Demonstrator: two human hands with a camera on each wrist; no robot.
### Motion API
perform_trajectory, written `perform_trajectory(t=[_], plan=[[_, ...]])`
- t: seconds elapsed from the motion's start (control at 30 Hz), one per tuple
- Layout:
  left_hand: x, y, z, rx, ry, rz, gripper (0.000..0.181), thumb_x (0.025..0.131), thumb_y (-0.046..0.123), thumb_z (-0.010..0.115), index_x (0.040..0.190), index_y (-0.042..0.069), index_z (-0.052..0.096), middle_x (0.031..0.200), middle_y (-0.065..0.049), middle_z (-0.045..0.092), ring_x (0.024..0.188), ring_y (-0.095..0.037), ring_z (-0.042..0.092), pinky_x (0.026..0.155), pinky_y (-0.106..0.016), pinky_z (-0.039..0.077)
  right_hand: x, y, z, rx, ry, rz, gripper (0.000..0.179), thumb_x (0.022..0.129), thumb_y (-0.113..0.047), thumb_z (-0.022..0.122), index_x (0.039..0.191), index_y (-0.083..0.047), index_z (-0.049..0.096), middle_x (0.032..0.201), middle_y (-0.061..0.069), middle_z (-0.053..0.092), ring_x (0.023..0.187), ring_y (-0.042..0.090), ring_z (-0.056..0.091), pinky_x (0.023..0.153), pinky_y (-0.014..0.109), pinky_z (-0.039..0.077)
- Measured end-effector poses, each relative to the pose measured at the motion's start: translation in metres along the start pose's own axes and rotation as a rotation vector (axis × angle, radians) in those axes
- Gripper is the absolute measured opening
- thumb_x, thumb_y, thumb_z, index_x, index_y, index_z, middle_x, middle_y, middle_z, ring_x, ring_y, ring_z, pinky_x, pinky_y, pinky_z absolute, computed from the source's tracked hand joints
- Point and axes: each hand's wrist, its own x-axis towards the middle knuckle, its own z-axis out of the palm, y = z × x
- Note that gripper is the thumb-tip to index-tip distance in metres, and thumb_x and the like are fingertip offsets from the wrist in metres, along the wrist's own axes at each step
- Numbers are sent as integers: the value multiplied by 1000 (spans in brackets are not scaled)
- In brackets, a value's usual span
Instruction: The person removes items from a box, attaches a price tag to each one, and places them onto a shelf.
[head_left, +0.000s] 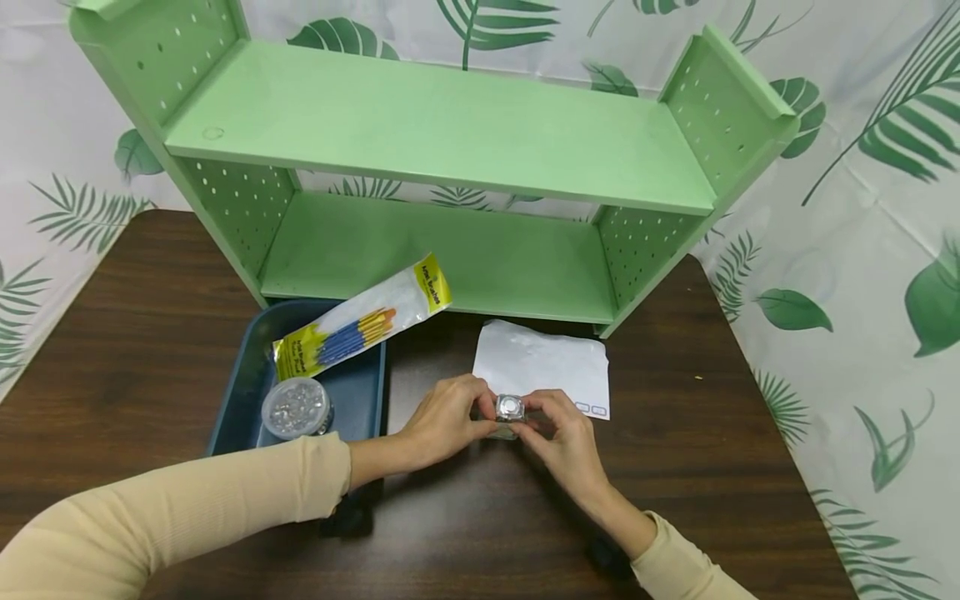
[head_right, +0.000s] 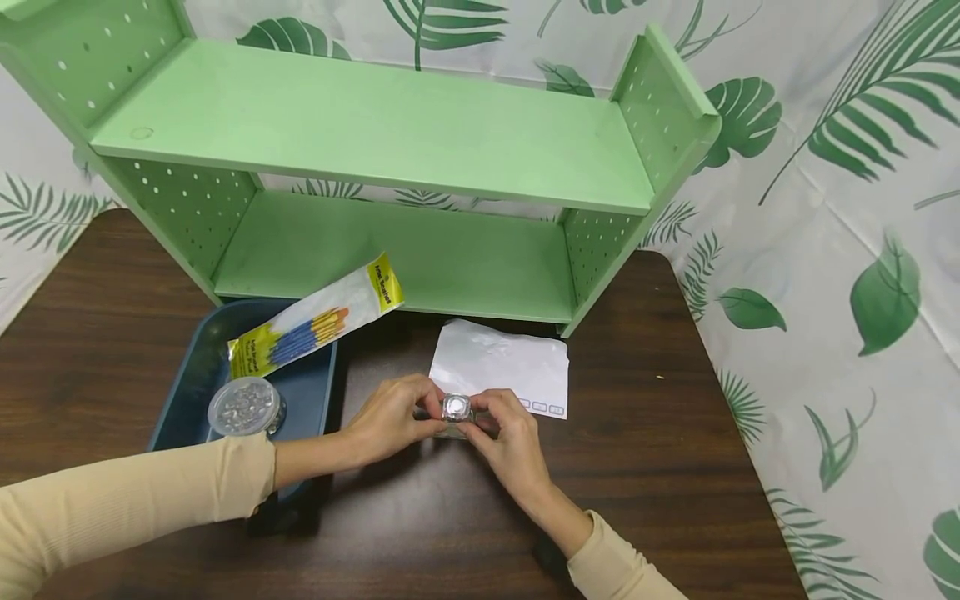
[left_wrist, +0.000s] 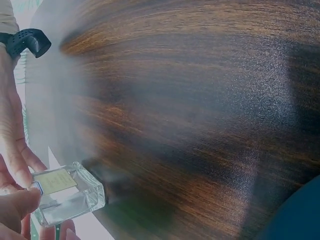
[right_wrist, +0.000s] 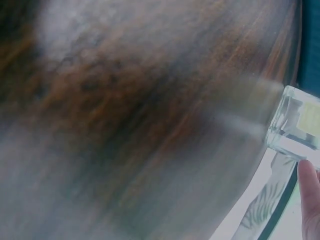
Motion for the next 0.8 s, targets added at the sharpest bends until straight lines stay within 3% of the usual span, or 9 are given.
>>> perform_trajectory(t=[0.2, 0.33, 0.43, 0.6, 0.73, 0.8], plan=[[2, 0, -1, -10, -7, -17, 23, 70, 11, 82, 76, 11, 60, 76, 1, 63, 67, -9, 54, 55, -20, 41, -1, 2, -3, 117, -32, 67, 28, 68, 11, 76, 93, 4, 66, 96, 12, 63, 93, 2, 60, 70, 24, 55], [2, 2, -2, -29, -2, -26, 23, 70, 12, 83, 82, 9, 63, 82, -1, 68, 73, -13, 62, 59, -21, 47, 3, -4, -13, 144, -38, 89, 32, 67, 17, 74, 96, 8, 64, 96, 18, 62, 91, 10, 63, 71, 28, 56], [2, 2, -2, -47, -16, -36, 23, 70, 12, 82, 86, 9, 65, 86, -2, 69, 75, -15, 64, 61, -22, 48, 12, -3, -27, 203, 10, 83, 31, 70, 19, 70, 99, 12, 62, 95, 24, 60, 91, 14, 64, 74, 28, 55], [1, 2, -4, -73, -50, -46, 24, 72, 11, 81, 92, 7, 69, 92, -6, 68, 78, -19, 64, 63, -23, 50, 46, 5, -64, 203, 259, 30, 29, 75, 19, 66, 103, 16, 60, 92, 17, 65, 85, 6, 64, 71, 15, 53], [1, 2, -4, -71, -55, -44, 26, 73, 11, 81, 96, 6, 71, 93, -7, 68, 79, -20, 65, 63, -24, 50, 84, 6, -94, 276, 522, 70, 26, 79, 13, 66, 105, 13, 60, 93, 5, 65, 88, 11, 62, 74, 14, 51], [1, 2, -3, -65, -56, -42, 26, 72, 11, 81, 96, 5, 71, 93, -7, 68, 79, -20, 64, 63, -23, 50, 100, 7, -105, 307, 620, 101, 27, 81, 10, 66, 107, 8, 61, 96, 5, 62, 92, 16, 60, 77, 17, 50]])
